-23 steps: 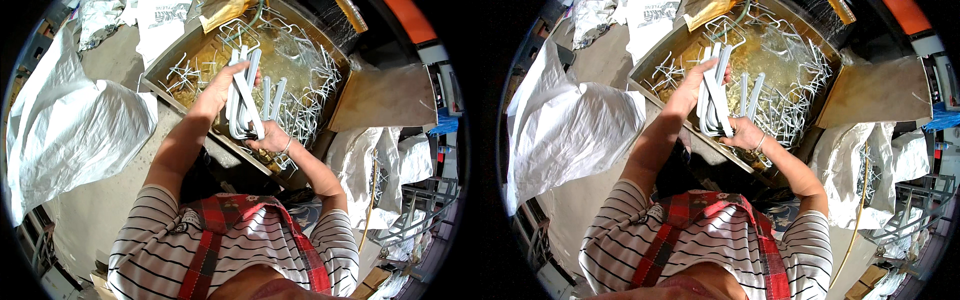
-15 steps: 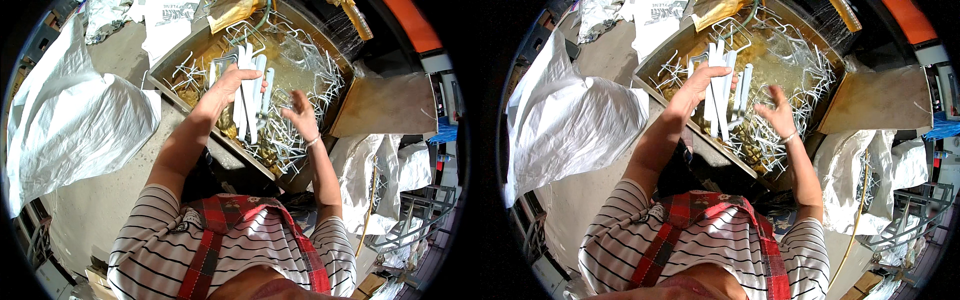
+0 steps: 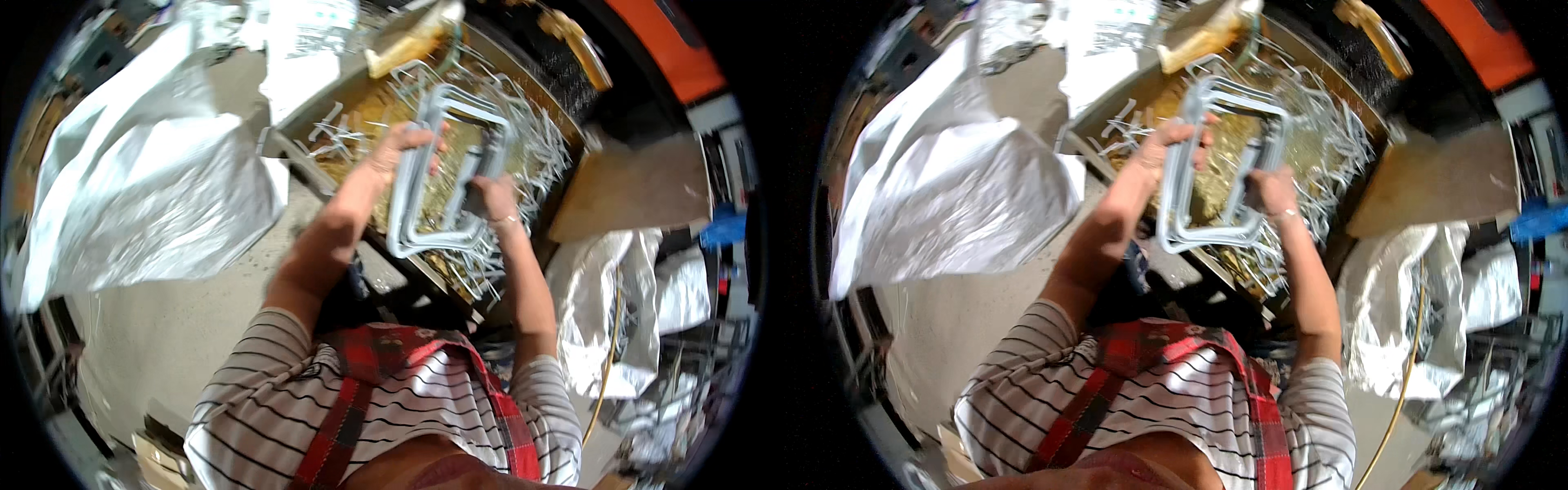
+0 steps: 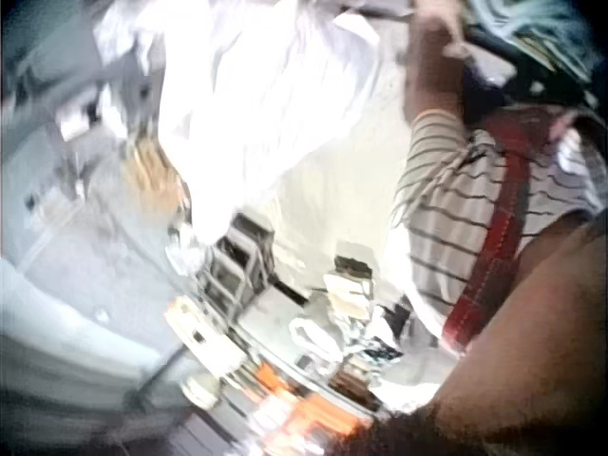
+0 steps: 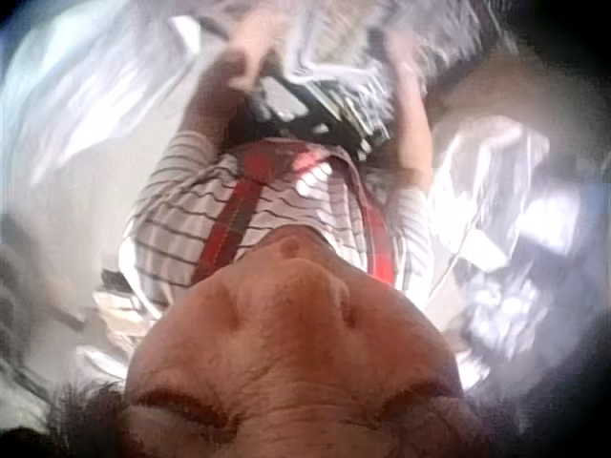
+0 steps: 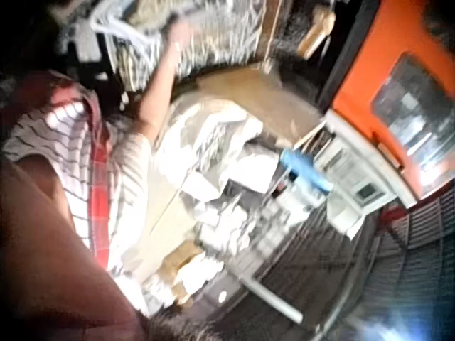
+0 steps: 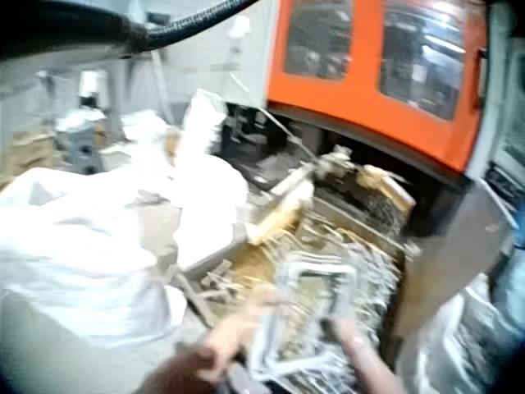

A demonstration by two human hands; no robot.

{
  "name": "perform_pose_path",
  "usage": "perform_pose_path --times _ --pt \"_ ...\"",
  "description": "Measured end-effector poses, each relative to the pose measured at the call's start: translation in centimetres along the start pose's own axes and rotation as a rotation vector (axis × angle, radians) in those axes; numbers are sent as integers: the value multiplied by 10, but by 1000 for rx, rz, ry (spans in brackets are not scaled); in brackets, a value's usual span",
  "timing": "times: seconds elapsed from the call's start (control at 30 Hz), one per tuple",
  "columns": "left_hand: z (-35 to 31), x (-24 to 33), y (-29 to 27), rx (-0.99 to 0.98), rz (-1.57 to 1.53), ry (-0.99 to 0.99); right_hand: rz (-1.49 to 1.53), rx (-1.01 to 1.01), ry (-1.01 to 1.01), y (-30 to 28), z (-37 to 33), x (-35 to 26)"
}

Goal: The person repeatedly picks up white plastic hangers from a metal tray, stacks them in their hands, and places the stacks into a large white sack. The process is repeated multiple times throughout the clip.

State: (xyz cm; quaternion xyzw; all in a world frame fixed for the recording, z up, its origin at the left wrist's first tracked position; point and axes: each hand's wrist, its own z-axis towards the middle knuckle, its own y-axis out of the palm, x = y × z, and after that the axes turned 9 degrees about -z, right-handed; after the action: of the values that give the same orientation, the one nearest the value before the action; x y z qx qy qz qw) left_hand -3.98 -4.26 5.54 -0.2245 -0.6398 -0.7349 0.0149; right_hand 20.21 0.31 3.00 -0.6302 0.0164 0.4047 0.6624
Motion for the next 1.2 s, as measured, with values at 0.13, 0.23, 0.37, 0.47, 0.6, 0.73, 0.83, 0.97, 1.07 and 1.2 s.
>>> perform_pose_path --times 0.13,0.23,0.37,0.47,0.6,0.73,0.83,0.97,1.07,1.2 --pt "-25 -7 18 -27 0 150 789 -10 354 -29 -2 -43" --pt "-59 16 55 -223 65 149 966 -51 202 -42 -4 -110" --pt "-107 62 95 -154 309 316 851 -24 1 -56 13 -173" --pt "-144 109 138 46 817 568 879 199 -258 -69 44 -223" --pt "-209 153 217 262 1600 1187 916 430 -504 -80 80 -335" --pt "-281 251 298 437 1990 1520 563 357 -952 -78 129 -421" --pt "-338 277 325 648 2426 1571 636 388 -875 -47 120 -505" --pt "-348 319 234 878 2593 855 -290 76 -667 -3 175 -474" --pt "-350 288 188 786 2675 288 -627 -276 -577 33 179 -449" --pt "-339 265 149 614 2567 -285 -492 -46 -631 35 148 -442"
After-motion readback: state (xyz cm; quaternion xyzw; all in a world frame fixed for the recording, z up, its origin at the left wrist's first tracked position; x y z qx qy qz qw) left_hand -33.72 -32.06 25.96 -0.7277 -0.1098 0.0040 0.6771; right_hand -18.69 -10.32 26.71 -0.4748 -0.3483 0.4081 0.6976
